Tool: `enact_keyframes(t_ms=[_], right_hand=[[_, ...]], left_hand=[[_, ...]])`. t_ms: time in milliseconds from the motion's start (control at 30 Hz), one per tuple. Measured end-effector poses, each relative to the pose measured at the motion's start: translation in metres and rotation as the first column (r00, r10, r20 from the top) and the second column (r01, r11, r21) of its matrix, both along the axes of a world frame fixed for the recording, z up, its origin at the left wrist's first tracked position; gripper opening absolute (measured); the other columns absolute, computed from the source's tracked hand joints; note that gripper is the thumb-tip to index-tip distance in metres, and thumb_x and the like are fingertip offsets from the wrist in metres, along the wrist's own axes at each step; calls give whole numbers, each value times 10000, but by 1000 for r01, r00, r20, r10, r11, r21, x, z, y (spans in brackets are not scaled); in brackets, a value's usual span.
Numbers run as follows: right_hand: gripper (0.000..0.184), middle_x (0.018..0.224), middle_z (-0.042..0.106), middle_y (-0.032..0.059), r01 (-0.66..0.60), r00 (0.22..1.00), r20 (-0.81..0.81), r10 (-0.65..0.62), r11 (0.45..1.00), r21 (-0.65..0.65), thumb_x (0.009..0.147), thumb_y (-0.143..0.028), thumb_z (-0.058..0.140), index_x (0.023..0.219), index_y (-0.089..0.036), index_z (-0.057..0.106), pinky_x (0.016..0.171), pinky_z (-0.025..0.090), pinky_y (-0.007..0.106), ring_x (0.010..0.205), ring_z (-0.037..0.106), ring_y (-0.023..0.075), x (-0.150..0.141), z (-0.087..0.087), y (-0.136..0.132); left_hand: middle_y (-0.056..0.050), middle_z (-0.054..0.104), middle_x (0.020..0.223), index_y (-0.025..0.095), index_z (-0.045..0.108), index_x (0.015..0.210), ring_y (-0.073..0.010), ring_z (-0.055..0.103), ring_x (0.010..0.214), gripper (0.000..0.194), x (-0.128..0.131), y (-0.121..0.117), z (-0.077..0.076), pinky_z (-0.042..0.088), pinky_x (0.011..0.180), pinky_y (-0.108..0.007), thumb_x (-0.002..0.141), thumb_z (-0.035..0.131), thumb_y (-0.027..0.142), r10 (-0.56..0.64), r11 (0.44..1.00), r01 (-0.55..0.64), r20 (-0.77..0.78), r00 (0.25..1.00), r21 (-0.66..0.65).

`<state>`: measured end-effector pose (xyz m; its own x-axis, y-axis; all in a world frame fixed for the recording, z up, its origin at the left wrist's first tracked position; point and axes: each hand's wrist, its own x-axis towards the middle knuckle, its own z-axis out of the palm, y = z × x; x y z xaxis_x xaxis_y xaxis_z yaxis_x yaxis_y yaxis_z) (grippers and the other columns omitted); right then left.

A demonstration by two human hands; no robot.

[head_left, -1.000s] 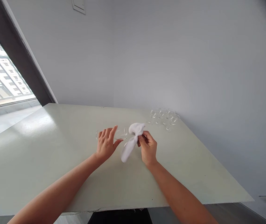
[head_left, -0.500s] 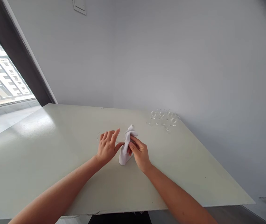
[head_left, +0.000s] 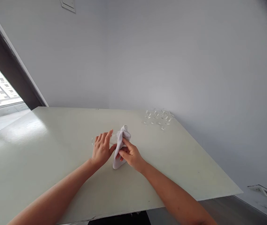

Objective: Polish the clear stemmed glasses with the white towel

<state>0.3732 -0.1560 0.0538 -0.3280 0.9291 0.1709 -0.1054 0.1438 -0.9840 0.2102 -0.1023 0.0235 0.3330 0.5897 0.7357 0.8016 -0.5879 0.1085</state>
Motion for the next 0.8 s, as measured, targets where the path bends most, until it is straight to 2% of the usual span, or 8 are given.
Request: enact_keyframes(t_ms=[233,300,433,533,667,733,800], right_hand=[[516,813,612,-3,-39,998,52,39,999,-10,778,-293,573,1268,-265,415,569,481,245,717,608,146,4,-3,7],[440,797,622,0,-63,997,46,65,997,-40,764,-298,601,1185,-242,486,562,484,249,705,617,152,7,-5,11],[200,657,638,16,-154,986,54,161,981,-115,748,-332,623,883,-184,618,534,484,274,622,620,168,12,-10,16],[193,588,640,27,-111,991,53,120,982,-152,724,-348,648,777,-163,638,506,479,277,564,616,171,12,-13,19],[258,517,619,19,-42,986,-164,1,968,-246,725,-392,641,689,-138,623,441,449,246,453,580,140,12,-13,23],[288,484,600,3,-73,967,-256,-2,956,-285,747,-423,609,684,-142,617,412,421,228,404,546,117,14,-12,25],[292,460,586,-8,-97,972,-233,34,958,-268,746,-429,606,670,-147,615,414,413,229,384,525,109,16,-7,24]], left_hand=[[-120,567,986,132,264,1310,-228,515,845,507,2,0,-3,384,731,-345,848,429,261,-19,1000,19,-18,1000,-9],[-122,564,979,128,253,1314,-229,515,844,510,5,-3,-3,389,728,-350,848,425,244,-38,999,38,-39,998,-13],[-126,570,987,129,231,1327,-221,518,824,519,9,-9,0,390,718,-351,841,406,178,-104,995,104,-146,984,-12],[-109,590,983,153,235,1339,-204,535,826,510,7,-10,11,383,758,-358,851,384,153,-117,992,122,-247,962,8],[-75,620,920,201,356,1290,-191,556,843,432,0,-8,32,296,926,-423,872,424,286,-24,997,48,-329,944,67],[-61,622,796,194,446,1214,-188,565,775,391,-3,-7,40,303,913,-423,866,431,372,-19,997,44,-356,934,64],[-48,600,687,172,501,1143,-184,564,699,419,-6,-7,46,350,831,-389,854,409,460,-72,997,77,-372,925,-2]])
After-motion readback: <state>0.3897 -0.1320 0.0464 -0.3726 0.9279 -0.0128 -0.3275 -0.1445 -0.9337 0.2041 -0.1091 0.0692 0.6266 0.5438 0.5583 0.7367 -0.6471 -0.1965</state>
